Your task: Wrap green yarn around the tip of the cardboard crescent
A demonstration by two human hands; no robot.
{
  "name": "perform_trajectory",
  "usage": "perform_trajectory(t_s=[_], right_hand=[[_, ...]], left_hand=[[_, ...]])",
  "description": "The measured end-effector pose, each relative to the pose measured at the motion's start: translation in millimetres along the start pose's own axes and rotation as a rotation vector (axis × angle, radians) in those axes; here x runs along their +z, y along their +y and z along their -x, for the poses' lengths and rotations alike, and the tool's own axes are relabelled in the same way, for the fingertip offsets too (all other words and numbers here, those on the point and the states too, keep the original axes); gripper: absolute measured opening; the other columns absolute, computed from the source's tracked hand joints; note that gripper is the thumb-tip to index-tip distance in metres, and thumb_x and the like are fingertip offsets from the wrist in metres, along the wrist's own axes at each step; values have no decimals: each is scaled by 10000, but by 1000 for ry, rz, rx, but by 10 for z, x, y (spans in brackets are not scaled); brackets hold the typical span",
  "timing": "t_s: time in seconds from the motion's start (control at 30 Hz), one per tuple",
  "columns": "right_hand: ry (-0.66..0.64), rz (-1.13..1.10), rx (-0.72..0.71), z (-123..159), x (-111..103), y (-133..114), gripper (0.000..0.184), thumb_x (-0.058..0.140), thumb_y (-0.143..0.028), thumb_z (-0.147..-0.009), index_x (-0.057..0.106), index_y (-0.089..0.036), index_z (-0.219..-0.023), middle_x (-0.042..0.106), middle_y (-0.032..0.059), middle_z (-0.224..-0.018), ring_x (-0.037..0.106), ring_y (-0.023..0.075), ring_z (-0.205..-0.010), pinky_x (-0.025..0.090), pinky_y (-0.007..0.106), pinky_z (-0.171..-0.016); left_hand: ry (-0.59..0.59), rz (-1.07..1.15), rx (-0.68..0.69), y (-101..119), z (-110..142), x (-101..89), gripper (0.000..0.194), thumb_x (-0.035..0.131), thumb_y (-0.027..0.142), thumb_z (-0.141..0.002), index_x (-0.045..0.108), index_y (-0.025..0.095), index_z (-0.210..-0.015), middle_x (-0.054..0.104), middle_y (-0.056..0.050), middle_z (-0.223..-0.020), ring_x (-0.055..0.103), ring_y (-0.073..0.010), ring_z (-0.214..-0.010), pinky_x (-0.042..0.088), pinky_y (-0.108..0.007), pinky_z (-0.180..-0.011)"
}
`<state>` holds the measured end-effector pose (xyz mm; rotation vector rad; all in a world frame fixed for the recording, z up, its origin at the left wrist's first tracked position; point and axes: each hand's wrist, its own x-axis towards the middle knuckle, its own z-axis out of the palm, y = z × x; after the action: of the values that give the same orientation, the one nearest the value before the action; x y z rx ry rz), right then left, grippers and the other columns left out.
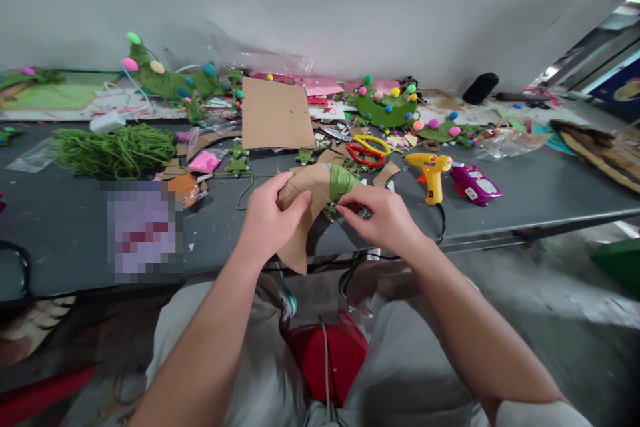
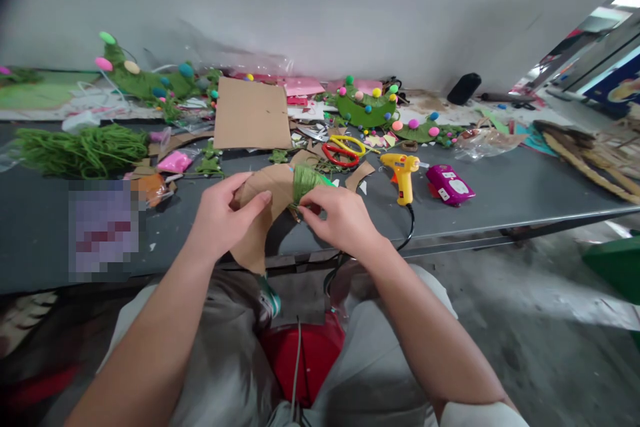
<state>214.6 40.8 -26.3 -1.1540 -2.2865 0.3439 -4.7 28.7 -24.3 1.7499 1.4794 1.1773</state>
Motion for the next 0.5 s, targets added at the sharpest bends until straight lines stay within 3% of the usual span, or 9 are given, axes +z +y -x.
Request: perform_trajectory(t_s=[0.1, 0.23, 0.37, 0.5], right_hand=[[-49, 105, -54, 24, -149, 19, 101, 627, -243, -920, 720, -205, -928, 713, 20, -867, 645, 155, -819, 389, 276, -727], [-23, 245, -48, 50, -306, 61, 149, 655, -328, -926, 727, -211, -870, 703, 9, -821, 630, 157, -788, 327, 314, -736], [37, 347, -11, 59, -369, 74, 280, 686, -428, -900, 697, -200, -737, 685, 0, -724, 599, 162, -737, 272, 337, -724], [41, 377, -31, 53, -386, 45, 302, 671, -449, -909, 686, -203, -735, 698, -1, -743, 573, 168, -755, 249, 353, -761]], left_hand=[[-55, 1, -15, -4, 3, -6, 197, 666, 307, -844, 713, 166, -974, 715, -17, -857, 629, -188, -776, 481, -281, -695], [-134, 195, -93, -41, -1, 2, 279, 708, 327, -830, 718, 180, -1067, 759, -39, -984, 686, -212, -836, 520, -292, -707], [-144, 244, -135, -63, -5, -2, 314, 730, 351, -822, 721, 183, -1088, 769, -51, -1002, 704, -227, -859, 534, -299, -710], [-194, 232, -149, -51, -9, -24, 325, 727, 367, -826, 720, 179, -1091, 767, -49, -988, 696, -218, -848, 527, -284, -700]])
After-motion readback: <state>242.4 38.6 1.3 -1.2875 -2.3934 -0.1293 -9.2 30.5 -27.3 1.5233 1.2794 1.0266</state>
